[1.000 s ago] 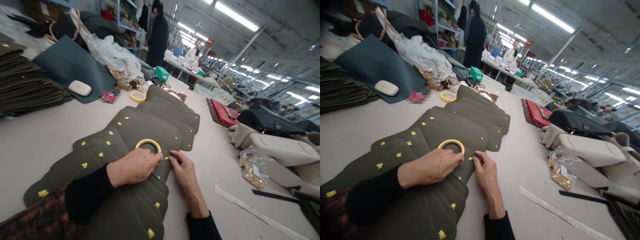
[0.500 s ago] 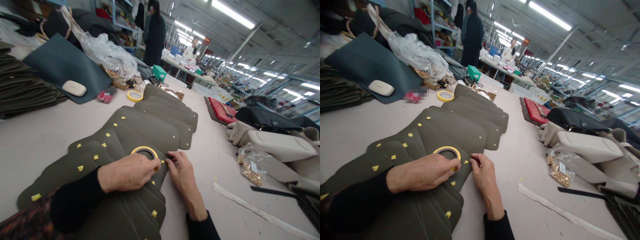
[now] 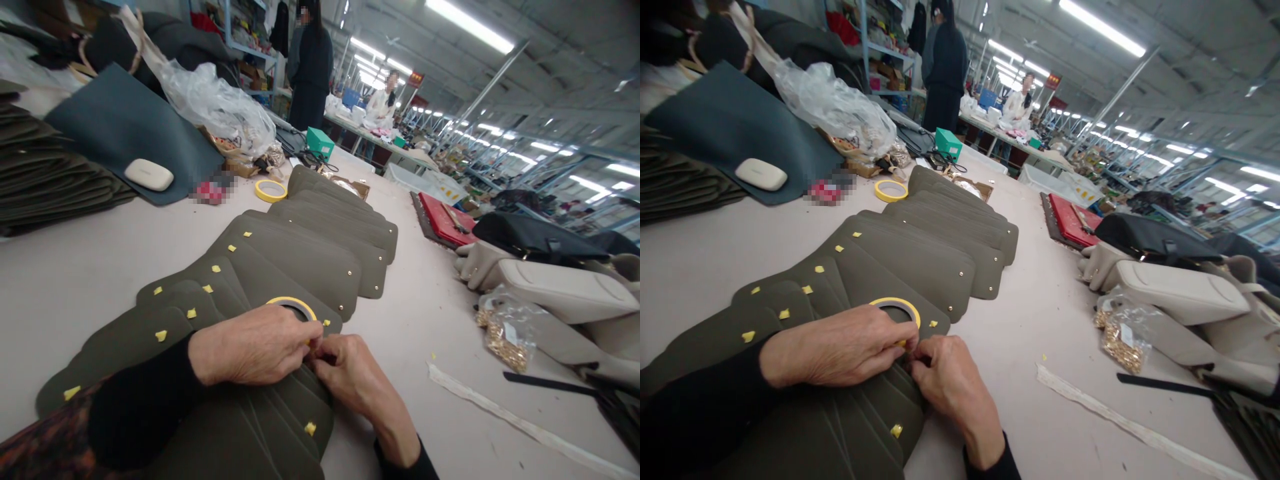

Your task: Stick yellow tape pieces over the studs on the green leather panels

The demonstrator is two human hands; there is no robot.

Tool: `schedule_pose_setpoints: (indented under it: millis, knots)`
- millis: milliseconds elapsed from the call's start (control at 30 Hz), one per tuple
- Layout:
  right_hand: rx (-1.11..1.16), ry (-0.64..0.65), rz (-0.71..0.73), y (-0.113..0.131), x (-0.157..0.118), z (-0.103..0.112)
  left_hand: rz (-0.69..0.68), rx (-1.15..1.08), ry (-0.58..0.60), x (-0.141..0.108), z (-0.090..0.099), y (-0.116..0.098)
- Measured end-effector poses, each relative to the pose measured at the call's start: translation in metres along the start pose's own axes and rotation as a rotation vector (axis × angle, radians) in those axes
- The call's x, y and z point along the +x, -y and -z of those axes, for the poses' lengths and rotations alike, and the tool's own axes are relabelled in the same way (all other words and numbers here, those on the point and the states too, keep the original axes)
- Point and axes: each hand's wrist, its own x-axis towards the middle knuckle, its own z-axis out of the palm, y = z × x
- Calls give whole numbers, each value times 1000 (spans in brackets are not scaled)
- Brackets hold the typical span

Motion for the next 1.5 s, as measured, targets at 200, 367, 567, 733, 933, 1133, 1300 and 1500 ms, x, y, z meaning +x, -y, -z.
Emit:
schedule_pose_setpoints:
  millis: [200,367,567,733,933,1133,1300,1500]
  knots:
    - [-36,16,7,4,4,-3,65,-32,-100,2,3,6]
    - [73,100,46,0,2,4,49,-85,-180,4,1,10]
    - [285,-431,67,-11,6,11,11,-87,-234,6,-8,7]
    - [103,-477,243,-5,5,11,50,-41,-229,7,-14,6]
    - [-23,-455,340,-2,5,7,43,50,-232,8,-16,4]
    - [-177,-521,306,-6,6,1,69,88,-249,10,-24,7]
    - [-261,-611,298,-8,10,-3,80,75,-319,15,-28,7]
    - [-150,-678,174,-5,15,-6,124,175,-451,22,-35,9]
